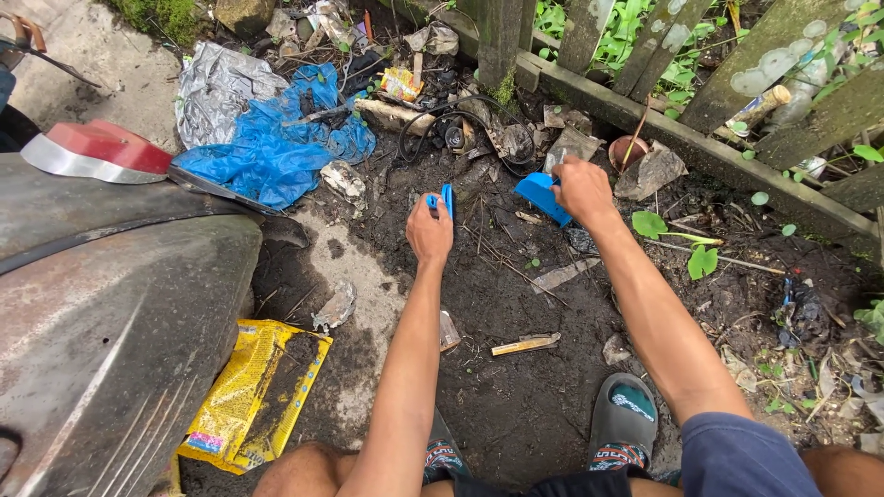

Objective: Picking up litter and debris from the ground and placing it into a small hand-held dustpan near a fence.

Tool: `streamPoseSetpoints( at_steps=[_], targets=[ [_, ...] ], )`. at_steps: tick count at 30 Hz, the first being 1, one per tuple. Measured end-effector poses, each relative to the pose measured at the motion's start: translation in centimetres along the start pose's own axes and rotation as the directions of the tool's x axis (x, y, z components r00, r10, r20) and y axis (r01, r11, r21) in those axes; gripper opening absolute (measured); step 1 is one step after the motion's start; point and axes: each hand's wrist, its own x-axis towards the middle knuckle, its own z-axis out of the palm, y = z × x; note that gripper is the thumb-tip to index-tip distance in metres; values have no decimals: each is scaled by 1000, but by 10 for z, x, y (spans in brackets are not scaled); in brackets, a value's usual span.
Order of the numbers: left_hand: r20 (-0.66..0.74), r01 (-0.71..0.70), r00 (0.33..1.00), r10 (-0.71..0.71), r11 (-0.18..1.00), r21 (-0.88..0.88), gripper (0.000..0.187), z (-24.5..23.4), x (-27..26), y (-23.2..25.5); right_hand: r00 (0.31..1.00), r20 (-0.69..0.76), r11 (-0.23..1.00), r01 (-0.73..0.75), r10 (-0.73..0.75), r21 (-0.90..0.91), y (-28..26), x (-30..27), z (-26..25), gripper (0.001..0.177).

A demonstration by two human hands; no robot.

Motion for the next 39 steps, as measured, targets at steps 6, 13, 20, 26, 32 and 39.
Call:
streamPoseSetpoints(
  at_steps=[6, 13, 20, 26, 32, 39],
  targets=[
    [-6, -6, 1000, 6, 1000, 10, 9, 8, 1, -3, 999, 44, 997, 27, -24, -74, -23, -2, -8, 12],
    [-3, -13, 1000, 13, 1000, 12, 9, 12, 1, -6, 991, 96, 992, 101, -94, -69, -29, 7, 28, 21],
    [4, -21, 1000, 21, 1000, 23, 9, 11, 1, -6, 992, 89, 996, 89, -90, 17, -32, 10, 23, 20],
    [17, -12, 1000, 12, 1000, 17, 11, 8, 2, -3, 997, 74, 993, 23, -32, 117, -27, 6, -7, 17],
    [13, -5, 1000, 5, 1000, 9, 9, 12, 0, -6, 999, 41, 997, -29, 26, 72, -21, 6, -9, 15],
    [22, -12, 1000, 12, 1000, 2, 9, 9, 1, -1, 996, 91, 999, -12, 7, 48, -22, 2, 15, 19]
  ],
)
